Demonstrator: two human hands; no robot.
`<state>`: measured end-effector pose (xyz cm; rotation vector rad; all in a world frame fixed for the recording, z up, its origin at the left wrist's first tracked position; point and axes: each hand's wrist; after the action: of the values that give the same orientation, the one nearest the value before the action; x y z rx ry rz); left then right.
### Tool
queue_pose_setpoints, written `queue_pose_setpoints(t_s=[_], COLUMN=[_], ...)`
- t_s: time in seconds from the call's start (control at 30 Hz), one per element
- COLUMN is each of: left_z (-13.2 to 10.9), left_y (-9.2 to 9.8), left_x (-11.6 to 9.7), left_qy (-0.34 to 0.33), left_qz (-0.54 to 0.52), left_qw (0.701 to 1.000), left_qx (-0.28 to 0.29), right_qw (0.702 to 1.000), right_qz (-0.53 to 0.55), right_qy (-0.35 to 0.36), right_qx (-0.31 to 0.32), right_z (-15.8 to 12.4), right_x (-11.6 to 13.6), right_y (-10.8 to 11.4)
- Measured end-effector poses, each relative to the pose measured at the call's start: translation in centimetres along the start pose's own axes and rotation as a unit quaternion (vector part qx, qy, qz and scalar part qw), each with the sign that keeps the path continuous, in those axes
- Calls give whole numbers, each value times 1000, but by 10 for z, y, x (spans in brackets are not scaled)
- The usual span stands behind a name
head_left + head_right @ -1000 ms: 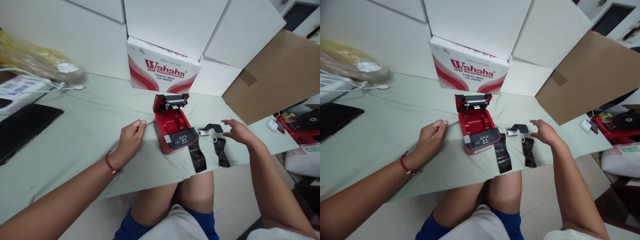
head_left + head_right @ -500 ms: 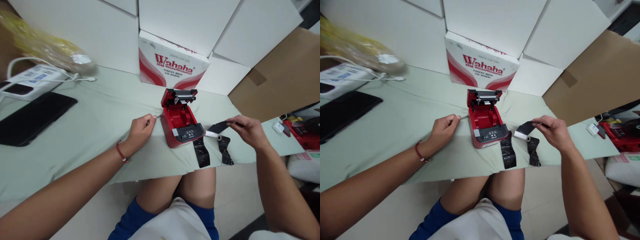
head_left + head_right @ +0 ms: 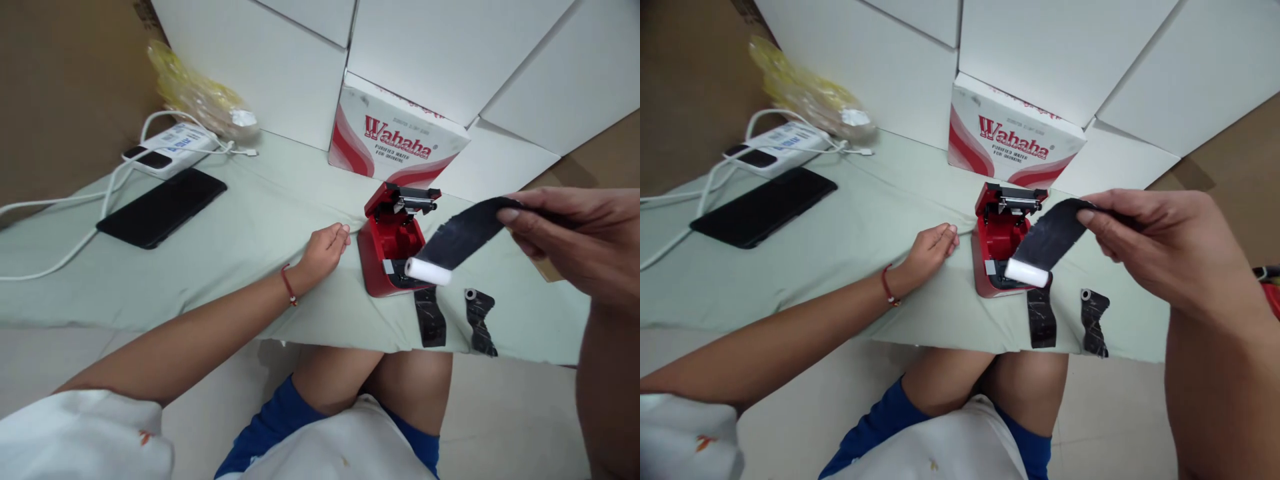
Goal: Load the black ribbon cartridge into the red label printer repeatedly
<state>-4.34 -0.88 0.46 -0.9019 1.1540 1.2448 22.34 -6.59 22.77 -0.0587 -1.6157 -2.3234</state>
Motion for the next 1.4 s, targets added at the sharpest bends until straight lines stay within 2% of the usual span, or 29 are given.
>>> queue_pose_setpoints(t_s=[0.13, 0.23, 0.33, 0.53, 0.6, 0.77, 0.83, 0.93, 1.03, 1.13, 1.2, 1.3, 1.4], left_z=[0, 1, 1, 2, 2, 3, 3, 2, 2, 3, 3, 2, 1], left_y=[1, 1, 0, 0, -1, -1, 0, 0, 0, 0, 1, 2, 3], left_x=[3, 3, 1, 0, 1, 1, 1, 1, 1, 0, -1, -1, 4], left_qy=[2, 5, 0, 3, 5, 4, 3, 3, 6, 10, 10, 3, -13], left_qz=[15, 44, 50, 54, 60, 67, 65, 58, 57, 61, 60, 35, 2], left_qw=[1000, 999, 998, 997, 997, 996, 997, 997, 997, 997, 997, 999, 1000], left_qx=[8, 26, 40, 47, 49, 51, 52, 51, 52, 54, 51, 32, 9], right_qw=[997, 997, 998, 997, 999, 993, 989, 985, 983, 982, 986, 991, 992], right_qz=[43, 40, -8, 7, 7, -28, -31, -20, -10, 9, 19, 12, -13], right_qy=[37, 52, 60, 9, 13, 69, 77, 74, 46, 19, 13, 17, 20], right_qx=[48, 44, 34, 72, 52, -91, -125, -153, -179, -189, -168, -132, -125], right_z=[21, 25, 24, 25, 26, 22, 14, -1, -11, -11, -7, 0, 9], right_x=[13, 9, 4, 6, 6, 5, 7, 10, 14, 15, 13, 7, 6], right_y=[-21, -32, -38, -55, -63, -86, -93, -94, -82, -72, -72, -84, -99])
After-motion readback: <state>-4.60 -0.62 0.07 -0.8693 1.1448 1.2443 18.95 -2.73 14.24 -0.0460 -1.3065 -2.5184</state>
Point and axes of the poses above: each hand's wrist, its own z-axis towards the middle knuckle, its own y-axis out of the back of the hand, x = y × z, and after that the axes turned 10 degrees about -z, right-handed
